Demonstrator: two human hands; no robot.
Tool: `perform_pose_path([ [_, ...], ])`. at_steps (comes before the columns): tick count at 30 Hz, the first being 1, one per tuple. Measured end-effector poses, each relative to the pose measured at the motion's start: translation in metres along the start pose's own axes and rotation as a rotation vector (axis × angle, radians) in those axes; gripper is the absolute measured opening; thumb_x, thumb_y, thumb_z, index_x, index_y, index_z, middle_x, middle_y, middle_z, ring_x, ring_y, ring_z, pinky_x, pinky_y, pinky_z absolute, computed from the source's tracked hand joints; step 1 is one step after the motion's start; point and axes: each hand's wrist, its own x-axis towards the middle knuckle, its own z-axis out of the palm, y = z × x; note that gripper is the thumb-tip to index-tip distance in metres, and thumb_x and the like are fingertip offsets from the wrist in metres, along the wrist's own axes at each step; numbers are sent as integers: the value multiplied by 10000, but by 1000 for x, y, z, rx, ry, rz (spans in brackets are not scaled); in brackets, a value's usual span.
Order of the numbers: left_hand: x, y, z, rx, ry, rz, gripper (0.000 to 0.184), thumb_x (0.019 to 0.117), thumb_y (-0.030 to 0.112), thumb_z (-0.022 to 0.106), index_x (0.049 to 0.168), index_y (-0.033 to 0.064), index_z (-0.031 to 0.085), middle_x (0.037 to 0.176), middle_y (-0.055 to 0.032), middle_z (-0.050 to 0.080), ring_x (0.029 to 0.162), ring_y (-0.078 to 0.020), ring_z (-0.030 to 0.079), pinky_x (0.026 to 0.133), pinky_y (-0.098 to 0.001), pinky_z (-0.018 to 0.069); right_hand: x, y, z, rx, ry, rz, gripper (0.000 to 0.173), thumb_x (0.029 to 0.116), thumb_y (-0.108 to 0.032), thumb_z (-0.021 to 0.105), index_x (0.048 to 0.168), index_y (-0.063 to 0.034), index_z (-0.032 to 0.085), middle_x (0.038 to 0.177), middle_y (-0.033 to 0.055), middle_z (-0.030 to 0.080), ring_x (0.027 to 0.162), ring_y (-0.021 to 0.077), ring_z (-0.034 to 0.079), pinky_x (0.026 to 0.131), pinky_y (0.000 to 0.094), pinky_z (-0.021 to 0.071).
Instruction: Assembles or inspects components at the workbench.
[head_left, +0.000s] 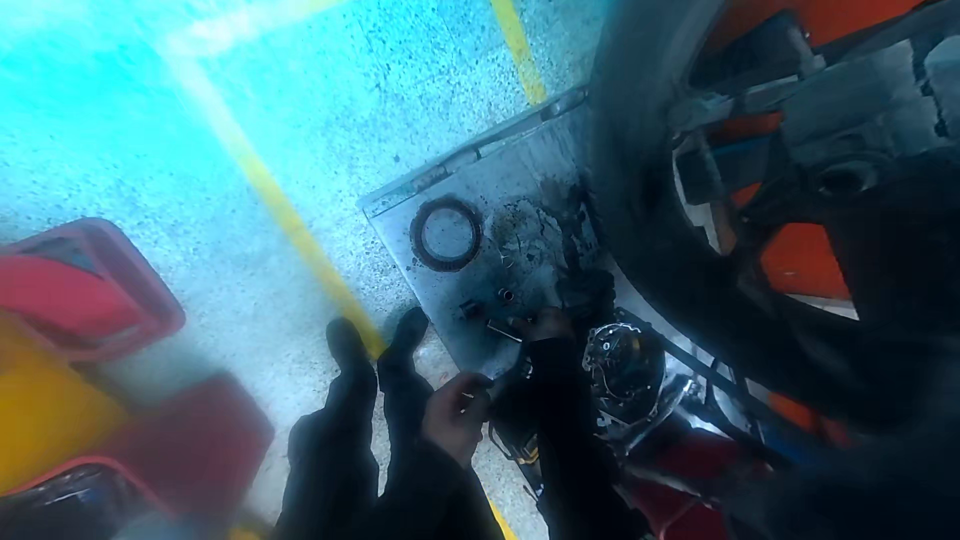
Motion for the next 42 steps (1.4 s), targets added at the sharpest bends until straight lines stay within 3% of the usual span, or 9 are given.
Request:
perform_pose_path([
  [5, 5, 9, 1, -9, -24, 2, 207, 1029, 147, 559, 1149, 21, 671, 836, -57, 674, 566, -110, 593, 529, -271, 532, 13, 36, 15, 229, 166, -185, 355, 936, -345, 746, 1063, -13, 745, 1039, 230, 711, 988, 401, 670, 899, 629, 502],
  [8, 8, 9, 2, 224, 18, 165, 306, 1034, 150, 555, 1316, 86, 656, 967, -48, 729, 702, -106, 665, 674, -290, 582, -29, 51, 20, 515, 91, -336, 191, 945, -230, 748, 988, -44, 733, 743, 79, 661, 591, 170, 574, 570, 381, 508],
  [12, 1, 9, 9, 495, 90, 422, 321, 988, 133, 623, 1296, 77, 694, 1056, -77, 758, 803, -158, 723, 778, -364, 620, -83, 58, 36, 839, -134, -323, 87, 926, -111, 727, 950, -29, 709, 652, 20, 619, 500, 72, 505, 482, 249, 447],
  [17, -7, 2, 9, 665, 177, 612, 264, 959, 204, 665, 1176, 85, 757, 917, -60, 767, 648, -166, 704, 632, -374, 622, -97, 64, 48, 965, -88, -332, 68, 913, -79, 717, 923, -12, 711, 685, 35, 668, 544, 79, 577, 524, 249, 504],
  [22, -13, 12, 8, 573, 145, 417, 256, 961, 238, 678, 1168, 116, 767, 955, -15, 779, 774, -116, 735, 746, -344, 624, -100, 70, 47, 1190, -127, -310, 243, 1035, -107, 497, 1034, -9, 721, 695, 7, 622, 519, 38, 511, 483, 196, 450],
  [24, -17, 13, 9, 552, 141, 368, 270, 947, 263, 699, 1165, 118, 763, 918, -1, 774, 733, -94, 721, 710, -315, 617, -98, 73, 50, 1300, -99, -305, 299, 1054, -59, 432, 1179, 26, 691, 843, 66, 696, 634, 85, 621, 590, 233, 554],
  [26, -21, 13, 10, 549, 137, 315, 285, 941, 293, 707, 1160, 118, 759, 887, 0, 772, 704, -95, 719, 692, -319, 616, -102, 73, 54, 1358, -41, -288, 270, 1034, 10, 490, 1235, 52, 665, 975, 136, 736, 786, 165, 716, 733, 305, 621],
  [34, -33, 0, 8, 531, 55, 215, 291, 935, 316, 708, 1120, 96, 754, 817, 0, 755, 645, -92, 703, 648, -317, 619, -121, 88, 80, 1225, 111, -339, 235, 911, 33, 670, 1138, 55, 728, 945, 123, 764, 764, 142, 730, 722, 289, 632],
  [42, -35, -3, 10, 830, 205, 673, 228, 918, 232, 679, 1072, 108, 793, 838, -43, 765, 693, -187, 743, 597, -377, 618, -127, 86, 78, 1109, 90, -298, 114, 892, 4, 707, 985, -7, 771, 812, 32, 755, 695, 65, 698, 669, 234, 602],
])
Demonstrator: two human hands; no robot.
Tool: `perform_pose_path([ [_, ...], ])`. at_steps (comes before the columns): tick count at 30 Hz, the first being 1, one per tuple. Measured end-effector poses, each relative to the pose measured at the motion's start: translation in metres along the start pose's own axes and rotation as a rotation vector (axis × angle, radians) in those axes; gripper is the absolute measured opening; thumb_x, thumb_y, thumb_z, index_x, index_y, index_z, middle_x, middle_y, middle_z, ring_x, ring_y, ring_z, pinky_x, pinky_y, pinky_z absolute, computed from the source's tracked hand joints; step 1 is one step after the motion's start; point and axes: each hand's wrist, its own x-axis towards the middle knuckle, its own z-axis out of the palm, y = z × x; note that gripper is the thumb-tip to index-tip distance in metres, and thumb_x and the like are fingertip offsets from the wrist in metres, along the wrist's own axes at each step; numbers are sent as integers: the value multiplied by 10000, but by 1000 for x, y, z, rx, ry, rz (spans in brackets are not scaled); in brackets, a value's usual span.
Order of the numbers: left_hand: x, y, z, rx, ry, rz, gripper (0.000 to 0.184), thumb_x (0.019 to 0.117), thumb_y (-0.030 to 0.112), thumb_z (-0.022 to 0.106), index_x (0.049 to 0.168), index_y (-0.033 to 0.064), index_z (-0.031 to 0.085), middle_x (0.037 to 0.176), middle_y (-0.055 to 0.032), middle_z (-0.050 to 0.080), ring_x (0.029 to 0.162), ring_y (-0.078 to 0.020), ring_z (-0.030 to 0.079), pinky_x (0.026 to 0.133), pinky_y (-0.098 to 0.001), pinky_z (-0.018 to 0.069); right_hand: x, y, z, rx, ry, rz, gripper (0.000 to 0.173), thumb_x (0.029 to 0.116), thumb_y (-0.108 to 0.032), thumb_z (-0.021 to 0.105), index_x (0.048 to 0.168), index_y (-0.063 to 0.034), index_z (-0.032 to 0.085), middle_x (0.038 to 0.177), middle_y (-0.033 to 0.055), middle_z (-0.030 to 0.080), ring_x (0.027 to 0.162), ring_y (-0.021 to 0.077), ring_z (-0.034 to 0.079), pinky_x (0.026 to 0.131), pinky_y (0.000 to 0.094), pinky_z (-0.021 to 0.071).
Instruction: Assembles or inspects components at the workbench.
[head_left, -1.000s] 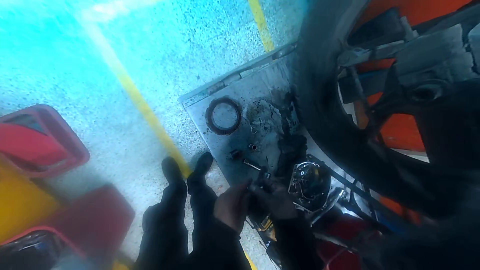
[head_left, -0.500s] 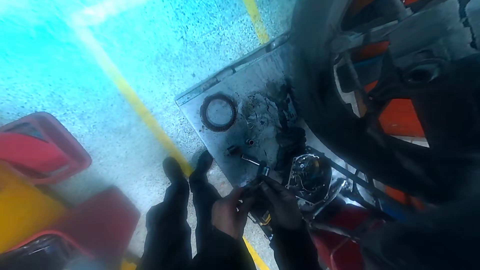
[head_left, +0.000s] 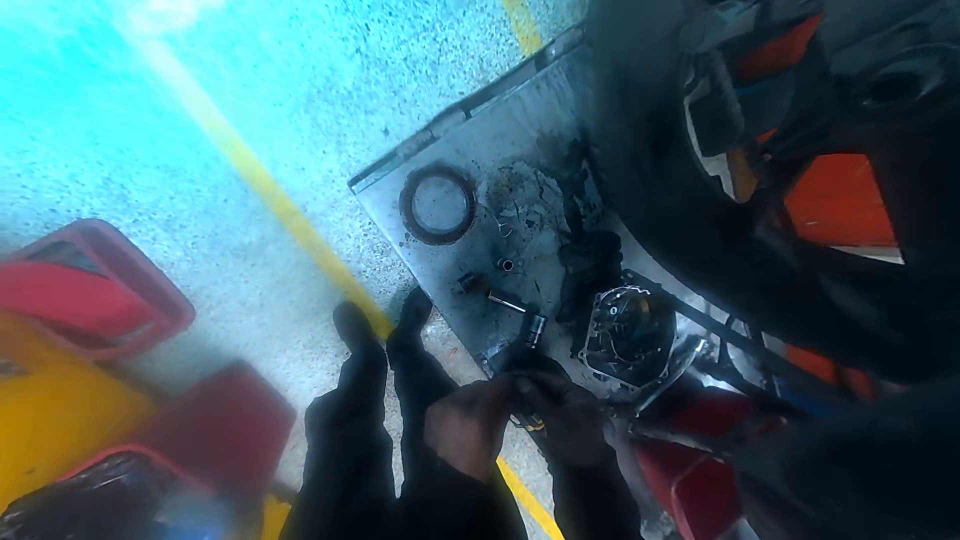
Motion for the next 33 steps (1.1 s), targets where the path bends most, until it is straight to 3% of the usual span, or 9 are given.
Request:
perform_pose_path([
  [3, 1, 1, -9, -117, -59, -149, 292, 890, 279, 744, 1104, 80, 757, 808, -32, 759, 637, -158, 714, 596, -375, 608, 0, 4, 0, 168, -33, 48, 138, 936, 29, 631, 1025, 22, 736, 822, 69, 749, 679, 111, 707, 652, 277, 622],
  [5, -1, -7, -14, -202, -72, -206, 284, 876, 327, 769, 1055, 108, 749, 758, 21, 730, 583, -77, 658, 571, -295, 588, 2, 8, -2, 299, -54, 84, 162, 965, -4, 608, 1082, 23, 717, 889, 116, 749, 707, 156, 714, 666, 316, 630],
  [9, -3, -14, -16, -347, 3, -179, 241, 859, 300, 808, 1010, 115, 778, 786, 57, 719, 635, 0, 639, 604, -199, 576, 5, 12, -4, 487, -134, 52, 183, 917, -85, 710, 1085, -21, 743, 937, 132, 743, 754, 174, 721, 709, 339, 637],
  [13, -1, -5, -20, -635, 12, -301, 269, 866, 165, 809, 1121, 89, 773, 853, 17, 732, 664, -60, 667, 603, -226, 599, 6, 15, -6, 501, -233, -78, 237, 877, -151, 791, 1094, -57, 773, 1008, 114, 752, 823, 154, 726, 748, 328, 634],
  [17, 1, 0, -27, -850, -82, -331, 289, 993, 86, 630, 1267, 27, 698, 935, -63, 736, 657, -136, 681, 591, -282, 612, 6, 16, -8, 464, -237, -160, 241, 886, -154, 784, 1107, -58, 776, 1045, 105, 755, 860, 145, 726, 768, 317, 630],
  [24, 7, 1, -33, -912, -87, -329, 265, 941, 9, 675, 1203, -5, 713, 933, -95, 767, 720, -170, 732, 651, -310, 643, 2, 6, -7, 343, -207, -310, 207, 863, -93, 793, 1066, -51, 785, 993, 70, 756, 813, 103, 712, 740, 273, 624],
  [33, 10, -3, -38, -1028, -210, -328, 232, 967, 25, 664, 1188, -30, 714, 924, -122, 759, 729, -188, 734, 678, -327, 650, 1, -4, -12, 201, -192, -451, 197, 877, -64, 766, 1071, -44, 788, 1016, 61, 751, 857, 112, 715, 770, 260, 627],
])
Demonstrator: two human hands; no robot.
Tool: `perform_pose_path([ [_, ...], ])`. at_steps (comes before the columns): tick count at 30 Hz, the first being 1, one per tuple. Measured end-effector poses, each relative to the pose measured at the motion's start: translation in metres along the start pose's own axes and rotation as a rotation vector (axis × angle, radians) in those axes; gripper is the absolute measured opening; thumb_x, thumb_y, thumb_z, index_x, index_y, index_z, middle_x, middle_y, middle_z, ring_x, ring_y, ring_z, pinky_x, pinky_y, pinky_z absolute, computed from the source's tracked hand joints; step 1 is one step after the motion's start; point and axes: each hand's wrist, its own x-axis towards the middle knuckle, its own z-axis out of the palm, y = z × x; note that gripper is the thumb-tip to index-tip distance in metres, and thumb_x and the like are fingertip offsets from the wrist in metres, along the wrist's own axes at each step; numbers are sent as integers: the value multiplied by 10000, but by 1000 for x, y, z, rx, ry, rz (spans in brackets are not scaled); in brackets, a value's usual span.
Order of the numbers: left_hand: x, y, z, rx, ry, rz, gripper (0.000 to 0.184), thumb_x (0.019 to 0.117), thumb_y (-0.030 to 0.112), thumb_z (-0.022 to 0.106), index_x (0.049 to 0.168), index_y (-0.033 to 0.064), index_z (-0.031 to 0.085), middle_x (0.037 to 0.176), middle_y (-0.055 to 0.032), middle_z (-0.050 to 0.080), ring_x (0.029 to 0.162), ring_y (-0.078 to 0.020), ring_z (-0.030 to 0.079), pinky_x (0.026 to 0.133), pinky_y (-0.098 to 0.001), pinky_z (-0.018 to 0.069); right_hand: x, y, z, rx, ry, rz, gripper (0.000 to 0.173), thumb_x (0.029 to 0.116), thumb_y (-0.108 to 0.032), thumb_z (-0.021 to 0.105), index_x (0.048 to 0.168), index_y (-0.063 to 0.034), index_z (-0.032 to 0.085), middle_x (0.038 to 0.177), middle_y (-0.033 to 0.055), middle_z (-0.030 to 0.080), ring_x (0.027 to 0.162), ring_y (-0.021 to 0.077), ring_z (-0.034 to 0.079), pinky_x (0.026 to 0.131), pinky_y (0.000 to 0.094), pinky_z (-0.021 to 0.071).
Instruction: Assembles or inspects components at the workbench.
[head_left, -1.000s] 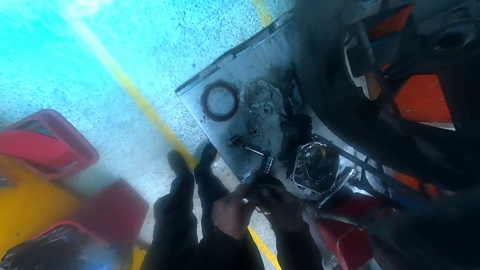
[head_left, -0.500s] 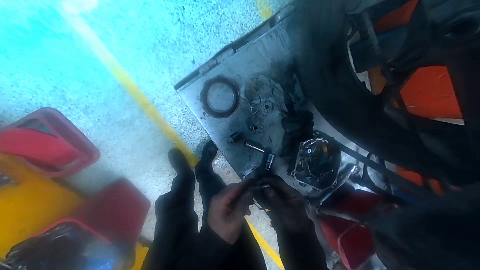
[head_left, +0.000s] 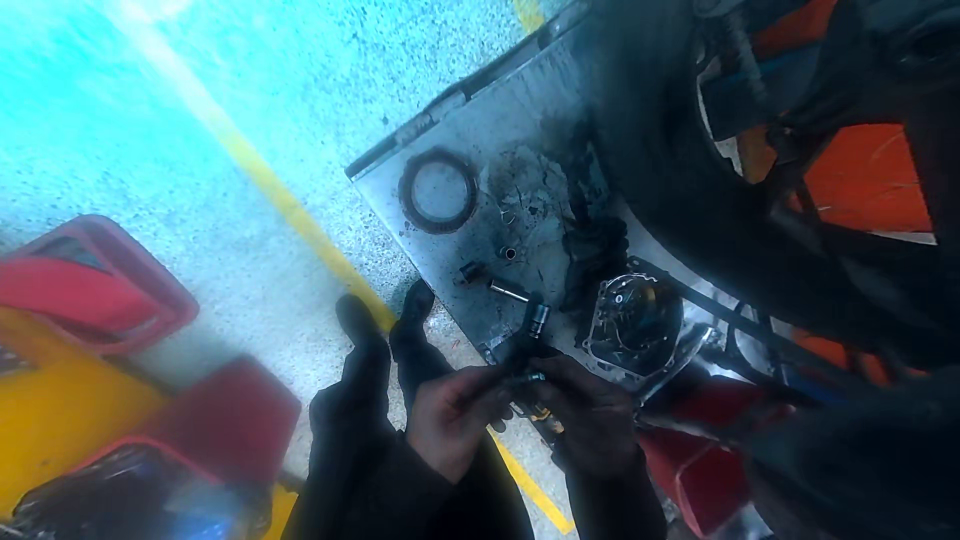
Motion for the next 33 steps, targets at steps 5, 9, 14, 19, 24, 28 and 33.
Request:
perform_pose_path([
  [5, -2, 0, 4, 309, 85, 178, 227, 906, 38, 733, 1132, 30, 754, 989, -37, 767, 783, -115, 735, 719, -286, 655, -2, -3, 5, -32, 80, 32, 179, 849, -48, 775, 1027, -45, 796, 940, 44, 763, 779, 85, 714, 716, 237, 625],
  [9, 0, -2, 6, 645, 190, 414, 160, 885, 78, 747, 1040, 88, 787, 1077, -12, 768, 1011, -113, 728, 890, -292, 630, -4, -8, 13, -99, 152, 112, 105, 830, -26, 766, 931, -41, 791, 819, 24, 761, 686, 54, 698, 645, 210, 607],
  [14, 0, 1, 10, 509, 194, 274, 533, 828, 124, 784, 1341, 109, 638, 1199, -8, 725, 1033, -145, 714, 855, -329, 637, -4, -6, 16, -63, 162, 118, 145, 839, -30, 775, 984, -27, 785, 841, 49, 763, 696, 81, 707, 658, 236, 619],
  [19, 2, 2, 0, 399, 156, 119, 292, 1053, 310, 547, 1109, 92, 733, 888, 11, 734, 737, -99, 690, 648, -283, 605, -3, -5, 15, -90, 164, 91, 156, 844, -30, 767, 999, -38, 787, 874, 33, 770, 729, 66, 711, 685, 222, 618],
  [24, 2, -1, -1, 334, 95, 146, 332, 850, 87, 740, 1178, 126, 702, 1157, -30, 676, 888, -144, 695, 719, -320, 639, -2, -5, 13, -59, 178, 87, 150, 863, -50, 761, 1010, -51, 789, 874, 28, 771, 719, 67, 712, 676, 225, 620],
  [28, 4, -2, -3, 245, 138, 160, 588, 744, 83, 789, 1299, 200, 631, 1344, -47, 555, 1117, -222, 638, 810, -374, 641, -2, -5, 12, -49, 185, 97, 158, 857, -54, 762, 1013, -58, 792, 865, 26, 769, 702, 70, 708, 664, 230, 620],
  [33, 11, -11, -10, 315, 223, 119, 496, 804, 149, 732, 1287, 144, 621, 1211, -22, 642, 930, -165, 667, 723, -325, 614, 0, -2, 7, -38, 130, -6, 180, 872, -104, 780, 1049, -71, 791, 960, 30, 765, 778, 78, 713, 716, 240, 626],
])
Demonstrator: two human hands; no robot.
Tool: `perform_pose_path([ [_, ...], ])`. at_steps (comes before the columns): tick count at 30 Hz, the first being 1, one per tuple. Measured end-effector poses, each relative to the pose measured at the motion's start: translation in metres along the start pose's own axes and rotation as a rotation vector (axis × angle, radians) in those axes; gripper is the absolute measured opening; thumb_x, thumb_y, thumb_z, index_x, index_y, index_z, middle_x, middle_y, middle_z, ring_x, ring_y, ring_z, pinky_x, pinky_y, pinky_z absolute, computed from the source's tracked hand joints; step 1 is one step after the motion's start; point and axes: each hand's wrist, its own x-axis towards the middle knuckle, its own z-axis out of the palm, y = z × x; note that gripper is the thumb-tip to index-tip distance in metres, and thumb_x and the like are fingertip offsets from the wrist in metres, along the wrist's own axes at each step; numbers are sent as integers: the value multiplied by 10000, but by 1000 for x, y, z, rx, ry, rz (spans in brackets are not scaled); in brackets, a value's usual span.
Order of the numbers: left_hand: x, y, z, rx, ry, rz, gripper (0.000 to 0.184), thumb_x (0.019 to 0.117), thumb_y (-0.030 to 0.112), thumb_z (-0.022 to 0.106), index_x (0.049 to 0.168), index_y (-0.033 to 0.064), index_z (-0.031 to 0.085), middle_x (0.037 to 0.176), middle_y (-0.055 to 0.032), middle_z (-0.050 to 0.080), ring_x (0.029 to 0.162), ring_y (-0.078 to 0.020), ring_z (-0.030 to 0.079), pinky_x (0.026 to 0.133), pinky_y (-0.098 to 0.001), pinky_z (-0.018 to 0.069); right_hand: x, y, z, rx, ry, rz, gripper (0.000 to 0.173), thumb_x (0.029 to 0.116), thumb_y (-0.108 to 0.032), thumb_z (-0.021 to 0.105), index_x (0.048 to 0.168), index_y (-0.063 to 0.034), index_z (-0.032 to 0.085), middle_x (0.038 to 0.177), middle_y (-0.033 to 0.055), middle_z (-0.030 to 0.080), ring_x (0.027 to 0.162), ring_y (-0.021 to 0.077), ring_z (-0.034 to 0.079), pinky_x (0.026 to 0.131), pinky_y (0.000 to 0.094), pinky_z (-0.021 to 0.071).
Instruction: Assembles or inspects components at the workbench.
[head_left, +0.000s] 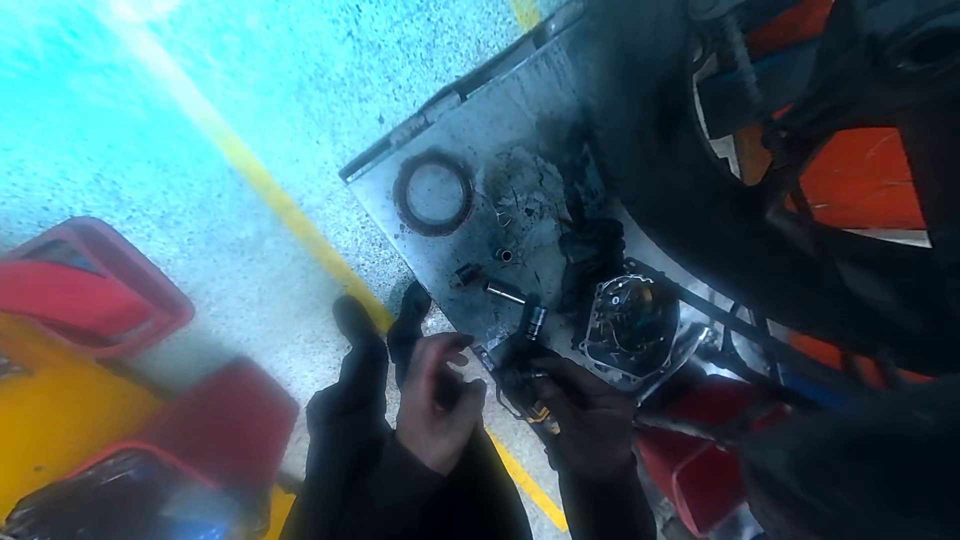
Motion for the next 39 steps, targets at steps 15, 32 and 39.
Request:
perform_pose_path([
  [15, 63, -59, 46, 907, -182, 219, 190, 865, 145, 787, 1050, 102, 798, 1059, -144, 728, 966, -343, 701, 829, -521, 585, -1, 35, -22, 1229, 116, 360, 176, 863, -250, 768, 942, -94, 744, 888, 54, 703, 849, 190, 705, 805, 334, 597],
  [32, 74, -77, 66, 1145, -240, 309, 185, 887, -18, 673, 1052, 9, 753, 1093, -209, 679, 1000, -381, 688, 814, -514, 591, 5, -4, -27, 259, 47, 11, 276, 849, -49, 796, 1116, -119, 788, 1061, 95, 761, 838, 161, 741, 753, 318, 643],
  [39, 59, -41, 34, 704, -317, 189, 151, 983, 82, 639, 1083, 17, 732, 1030, -163, 714, 933, -301, 715, 846, -474, 600, 3, -17, -16, -2, 131, -120, 266, 765, 15, 828, 1015, -69, 795, 1087, 117, 745, 870, 186, 739, 731, 302, 650],
])
